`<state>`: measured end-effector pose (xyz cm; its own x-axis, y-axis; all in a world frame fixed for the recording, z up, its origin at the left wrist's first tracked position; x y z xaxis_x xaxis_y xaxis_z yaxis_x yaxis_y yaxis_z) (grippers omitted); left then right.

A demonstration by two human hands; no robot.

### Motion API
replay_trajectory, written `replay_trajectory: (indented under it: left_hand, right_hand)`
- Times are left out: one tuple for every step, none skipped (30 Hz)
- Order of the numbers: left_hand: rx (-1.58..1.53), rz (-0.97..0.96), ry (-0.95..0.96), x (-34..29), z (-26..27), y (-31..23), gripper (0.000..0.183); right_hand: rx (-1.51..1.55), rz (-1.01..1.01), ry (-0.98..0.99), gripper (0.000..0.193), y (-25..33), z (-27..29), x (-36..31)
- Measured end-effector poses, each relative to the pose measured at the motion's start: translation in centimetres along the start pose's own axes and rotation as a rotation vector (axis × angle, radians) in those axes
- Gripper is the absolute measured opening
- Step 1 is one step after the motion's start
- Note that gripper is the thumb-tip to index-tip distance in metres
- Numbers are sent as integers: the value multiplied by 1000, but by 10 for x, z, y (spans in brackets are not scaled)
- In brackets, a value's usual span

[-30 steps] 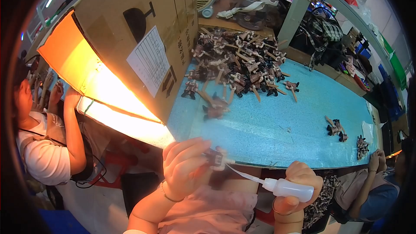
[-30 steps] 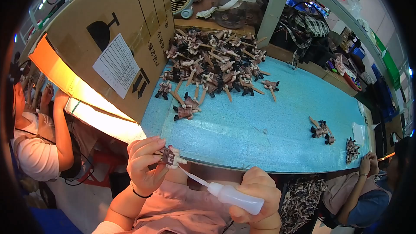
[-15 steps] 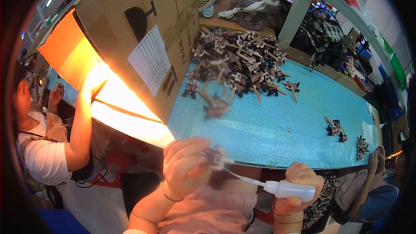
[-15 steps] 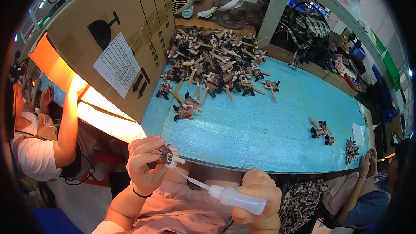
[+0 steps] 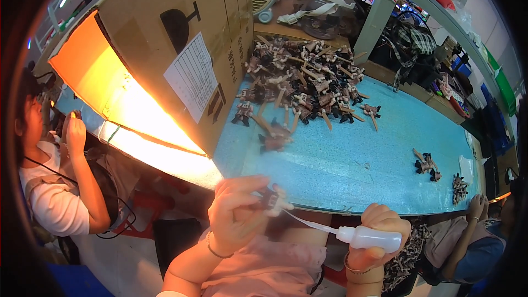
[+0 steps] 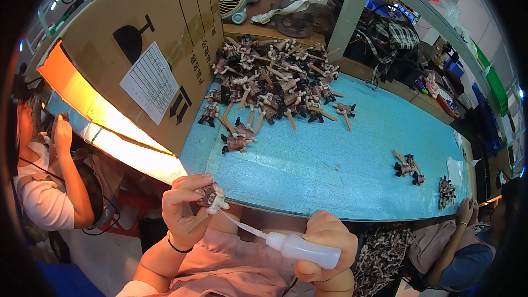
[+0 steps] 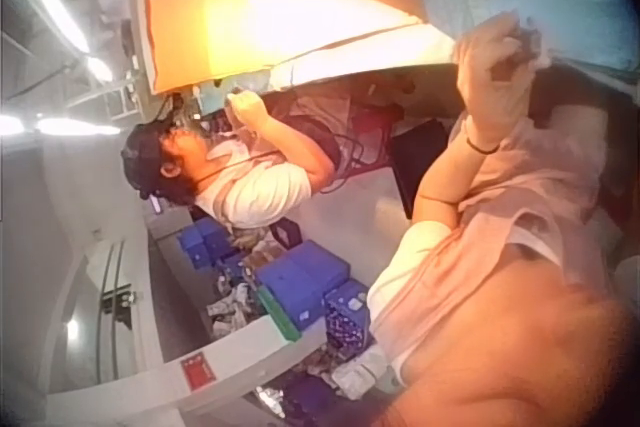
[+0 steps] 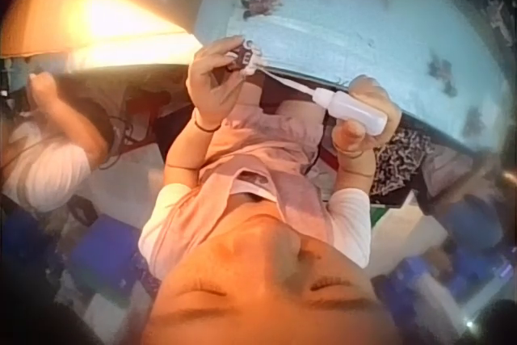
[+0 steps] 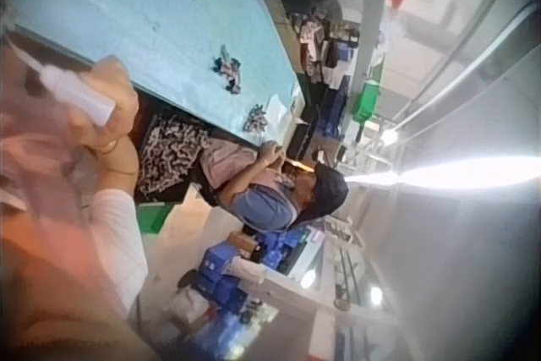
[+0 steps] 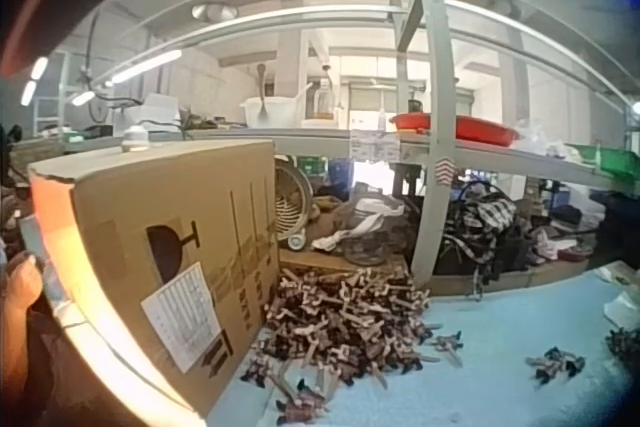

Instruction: The person applies glue to small plastic figurines using a glue bottle.

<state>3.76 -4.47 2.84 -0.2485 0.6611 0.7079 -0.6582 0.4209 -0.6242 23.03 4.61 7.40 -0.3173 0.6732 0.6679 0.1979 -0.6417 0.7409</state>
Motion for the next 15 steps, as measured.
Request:
replay_trajectory:
  left_hand:
    - [-5, 2, -2, 0, 0, 0, 37]
    - [-11, 4, -4, -1, -1, 0, 37]
    - [-12, 3, -4, -1, -1, 1, 37]
    - [-35, 14, -3, -1, -1, 1, 36]
    - [-58, 24, -3, -2, 0, 2, 35]
    - [-58, 24, -2, -2, -1, 1, 35]
    - [-74, 42, -2, -3, -1, 0, 34]
    - [-90, 60, -1, -3, -1, -1, 33]
    - [-89, 59, -1, -3, 0, -1, 33]
    - [-83, 47, 4, -2, 0, 0, 33]
    - [-77, 34, 8, -2, 1, 1, 33]
    - [-77, 36, 7, -2, 1, 2, 33]
    - [-79, 36, 9, -2, 1, 1, 33]
    - [-81, 37, 10, -1, 0, 1, 33]
    - [-83, 36, 11, -1, -1, 0, 33]
  right_hand:
    - [-9, 3, 8, 56, 0, 0, 0]
    - [-10, 3, 8, 56, 0, 0, 0]
    - [-5, 8, 28, 56, 0, 1, 0]
    - [1, 12, 50, 55, 0, 1, 0]
    - [2, 12, 50, 55, 0, 1, 0]
    - [-6, 8, 54, 55, 1, 1, -1]
    - [-14, 3, 59, 55, 2, 1, -1]
    - [-13, 4, 59, 55, 4, 1, -1]
    - [-9, -18, 61, 55, 5, 1, -1]
    - [-6, -43, 65, 55, 5, 0, -1]
    - [-7, -45, 67, 55, 5, -1, -1]
    - [-10, -49, 68, 54, 4, -2, 0]
    - [-14, -51, 66, 54, 5, -2, 1]
    - [-16, -50, 65, 54, 5, -1, 1]
    - [-10, -40, 61, 54, 4, 1, 0]
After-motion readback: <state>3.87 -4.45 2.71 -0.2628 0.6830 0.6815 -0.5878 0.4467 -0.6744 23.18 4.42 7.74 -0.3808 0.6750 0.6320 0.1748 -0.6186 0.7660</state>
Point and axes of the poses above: each hand's wrist, its own x-axis towards the middle knuckle, its own z-axis out of the back of the hand, y = z × x, the point moved 2 cm from there along x, towards the middle knuckle, and after that the axes turned 5 degrees about y, right-handed, at the moved point
